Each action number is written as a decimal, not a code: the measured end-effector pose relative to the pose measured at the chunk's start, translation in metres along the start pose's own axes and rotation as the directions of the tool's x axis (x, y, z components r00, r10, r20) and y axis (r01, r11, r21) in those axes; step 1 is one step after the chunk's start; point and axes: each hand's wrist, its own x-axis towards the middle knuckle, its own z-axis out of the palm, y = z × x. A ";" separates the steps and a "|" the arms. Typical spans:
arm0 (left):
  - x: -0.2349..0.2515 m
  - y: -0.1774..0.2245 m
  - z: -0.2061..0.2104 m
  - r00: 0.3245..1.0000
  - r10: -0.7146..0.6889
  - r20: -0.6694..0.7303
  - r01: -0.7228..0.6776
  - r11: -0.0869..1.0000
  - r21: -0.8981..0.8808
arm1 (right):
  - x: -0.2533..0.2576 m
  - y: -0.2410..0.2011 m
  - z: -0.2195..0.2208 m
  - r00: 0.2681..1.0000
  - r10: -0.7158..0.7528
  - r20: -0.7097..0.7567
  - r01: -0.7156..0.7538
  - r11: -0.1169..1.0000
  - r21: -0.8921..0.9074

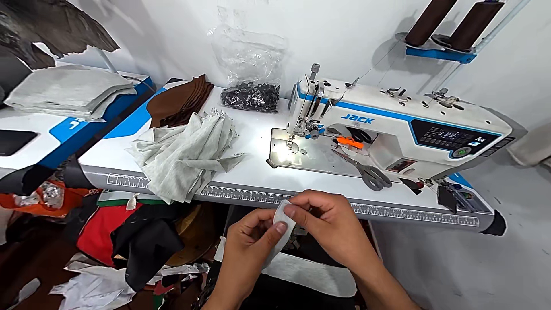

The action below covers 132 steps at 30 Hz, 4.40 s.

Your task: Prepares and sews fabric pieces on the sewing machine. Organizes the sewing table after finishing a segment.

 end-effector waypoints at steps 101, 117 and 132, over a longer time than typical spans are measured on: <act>0.142 -0.020 -0.013 0.933 -0.359 0.034 0.339 0.906 0.254 | -0.105 0.128 -0.111 0.916 0.263 -0.302 -0.374 0.833 -0.408; 0.017 0.006 -0.018 0.996 -0.073 -0.052 0.090 0.832 0.547 | -0.090 0.077 0.046 0.976 0.168 0.140 -0.184 0.976 0.114; 0.019 0.001 -0.030 0.992 -0.121 -0.016 0.113 0.859 0.499 | -0.091 0.085 0.054 0.988 0.145 0.060 -0.150 0.984 0.091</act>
